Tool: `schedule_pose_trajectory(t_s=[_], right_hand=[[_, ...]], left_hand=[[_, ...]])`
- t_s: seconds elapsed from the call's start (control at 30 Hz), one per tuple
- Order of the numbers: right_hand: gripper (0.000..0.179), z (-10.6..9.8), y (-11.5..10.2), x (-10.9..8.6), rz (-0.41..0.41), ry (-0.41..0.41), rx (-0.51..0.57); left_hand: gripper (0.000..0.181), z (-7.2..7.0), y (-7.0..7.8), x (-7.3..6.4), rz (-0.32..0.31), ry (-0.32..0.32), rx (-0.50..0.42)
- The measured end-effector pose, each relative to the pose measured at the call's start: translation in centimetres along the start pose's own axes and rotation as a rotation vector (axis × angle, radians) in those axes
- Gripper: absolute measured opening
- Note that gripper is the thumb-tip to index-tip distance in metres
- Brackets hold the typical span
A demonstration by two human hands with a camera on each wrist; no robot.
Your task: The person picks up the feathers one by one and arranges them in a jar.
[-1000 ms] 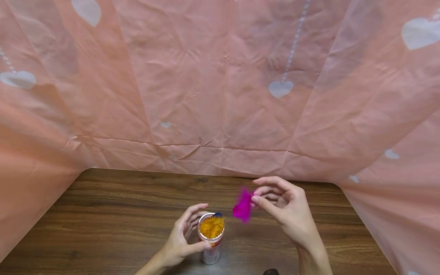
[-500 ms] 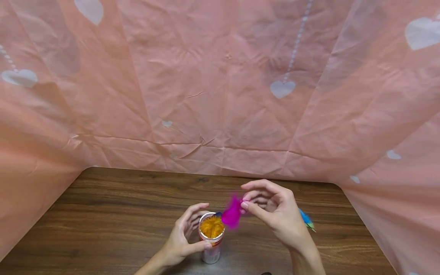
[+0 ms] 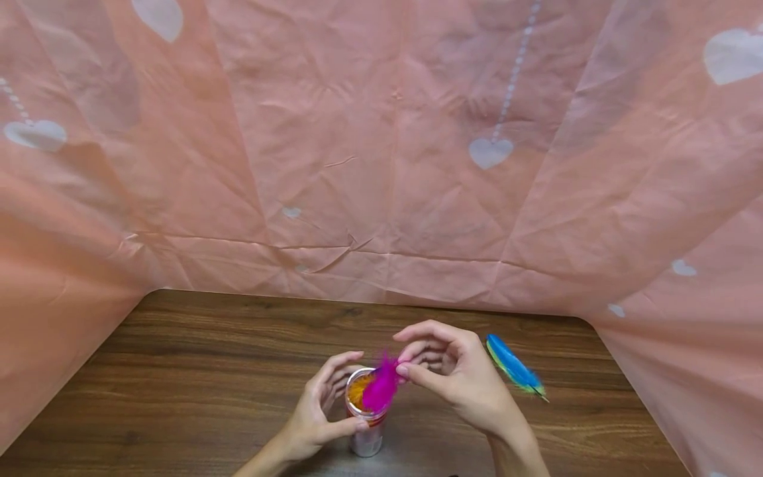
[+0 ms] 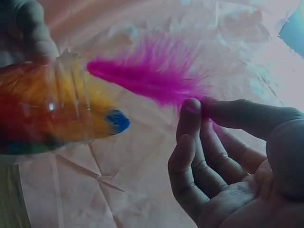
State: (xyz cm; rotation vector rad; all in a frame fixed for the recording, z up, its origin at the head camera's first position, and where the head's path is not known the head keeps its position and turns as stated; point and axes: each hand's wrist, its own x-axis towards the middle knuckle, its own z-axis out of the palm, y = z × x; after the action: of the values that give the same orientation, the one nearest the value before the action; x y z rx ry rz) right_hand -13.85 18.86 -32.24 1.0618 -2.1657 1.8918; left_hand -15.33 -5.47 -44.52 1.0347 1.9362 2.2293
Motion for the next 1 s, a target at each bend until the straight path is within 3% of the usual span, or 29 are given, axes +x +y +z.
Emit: schedule_pose_trajectory(t_s=[0.23, 0.43, 0.57, 1.0], right_hand=[[0.031, 0.8, 0.5, 0.5, 0.041, 0.035, -0.162], [0.032, 1.5, 1.0, 0.9, -0.025, 0.083, -0.255], [0.033, 1.9, 1.1, 1.1, -0.04, 0.066, -0.266], [0.038, 2.2, 1.0, 1.4, 0.043, -0.004, -0.387]], left_hand=[[0.081, 0.0, 0.0, 0.1, 0.002, -0.005, -0.002], [0.08, -0.1, 0.0, 0.2, 0.014, -0.003, -0.001], [0.08, -0.1, -0.1, 0.2, 0.032, -0.004, 0.004], [0.08, -0.4, -0.2, 0.2, 0.031, -0.011, 0.009]])
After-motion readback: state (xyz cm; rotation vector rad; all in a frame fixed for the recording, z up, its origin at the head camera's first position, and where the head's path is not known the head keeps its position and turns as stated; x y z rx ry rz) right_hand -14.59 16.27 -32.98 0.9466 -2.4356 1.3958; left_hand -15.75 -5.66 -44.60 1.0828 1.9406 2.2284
